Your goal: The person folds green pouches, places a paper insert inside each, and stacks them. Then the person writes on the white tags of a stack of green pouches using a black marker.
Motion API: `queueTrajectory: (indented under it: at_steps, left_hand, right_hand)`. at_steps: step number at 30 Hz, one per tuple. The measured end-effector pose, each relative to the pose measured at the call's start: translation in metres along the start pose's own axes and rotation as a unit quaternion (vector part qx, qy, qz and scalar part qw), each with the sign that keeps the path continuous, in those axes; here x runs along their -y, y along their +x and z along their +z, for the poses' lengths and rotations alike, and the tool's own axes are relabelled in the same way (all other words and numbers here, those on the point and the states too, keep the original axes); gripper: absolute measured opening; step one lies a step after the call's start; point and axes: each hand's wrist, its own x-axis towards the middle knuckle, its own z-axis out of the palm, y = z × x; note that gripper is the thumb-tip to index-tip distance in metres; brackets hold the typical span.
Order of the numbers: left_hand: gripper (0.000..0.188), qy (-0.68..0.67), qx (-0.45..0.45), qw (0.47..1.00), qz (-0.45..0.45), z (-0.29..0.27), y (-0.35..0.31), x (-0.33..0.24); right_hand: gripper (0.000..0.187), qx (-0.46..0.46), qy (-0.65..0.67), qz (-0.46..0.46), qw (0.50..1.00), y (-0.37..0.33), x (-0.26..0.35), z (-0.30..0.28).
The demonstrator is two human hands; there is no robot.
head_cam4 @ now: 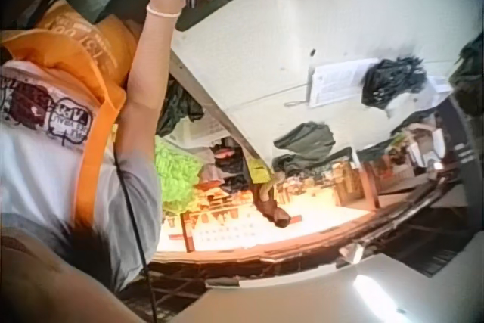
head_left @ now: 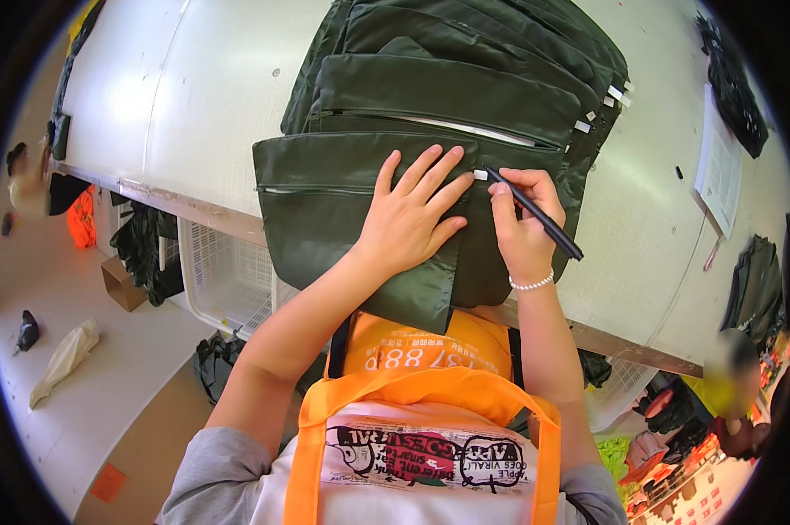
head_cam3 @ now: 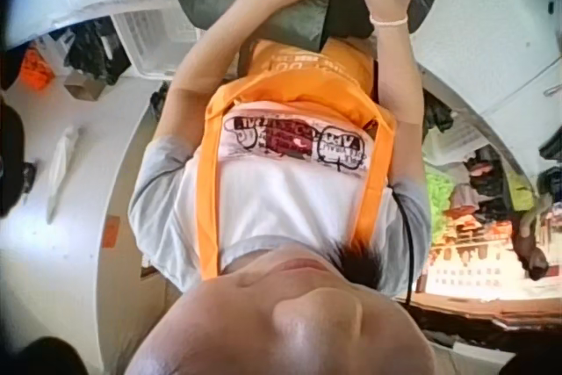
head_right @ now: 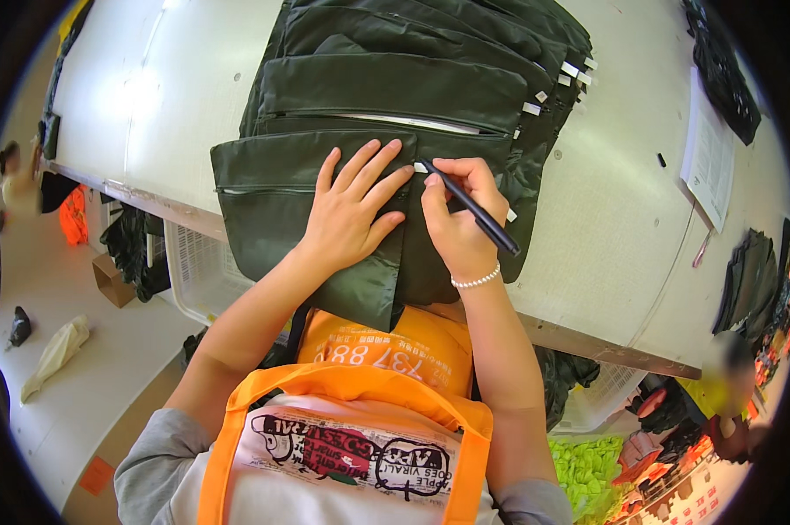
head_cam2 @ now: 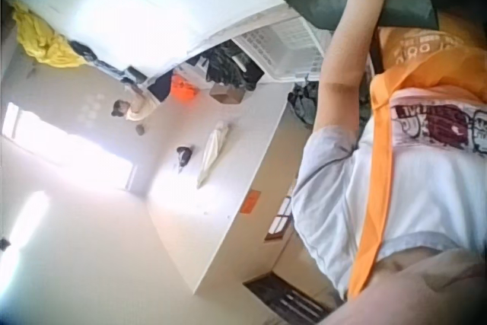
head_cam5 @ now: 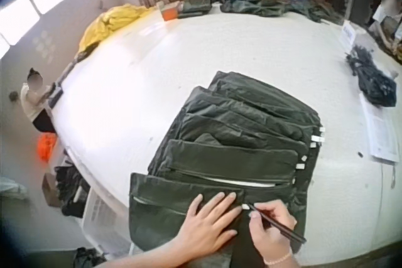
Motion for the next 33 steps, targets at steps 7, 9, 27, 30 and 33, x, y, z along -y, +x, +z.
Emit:
queueTrajectory:
  at_steps: [7,9,27,30,33]
  left_hand:
    - [0.041,0.015,-0.036,0.999,-0.015,0.01,-0.002,-0.001]
    - [0.04,0.016,-0.041,0.999,-0.015,0.011,-0.002,-0.001]
    - [0.039,0.036,-0.042,0.998,-0.022,0.016,0.002,-0.001]
    - [0.04,0.03,-0.041,0.998,-0.023,0.017,0.001,-0.002]
    - [0.041,0.002,-0.06,0.998,-0.03,0.016,0.002,0.001]
  right_hand:
    - [0.009,-0.032,-0.142,-0.104,0.984,-0.001,-0.012,0.005]
    - [0.009,-0.037,-0.142,-0.104,0.984,-0.002,-0.014,0.006]
    - [0.008,-0.01,-0.157,-0.1,0.983,0.003,-0.02,0.006]
    - [0.007,-0.022,-0.139,-0.099,0.985,0.001,-0.023,0.003]
    - [0.01,-0.031,-0.122,-0.097,0.987,-0.01,-0.013,-0.002]
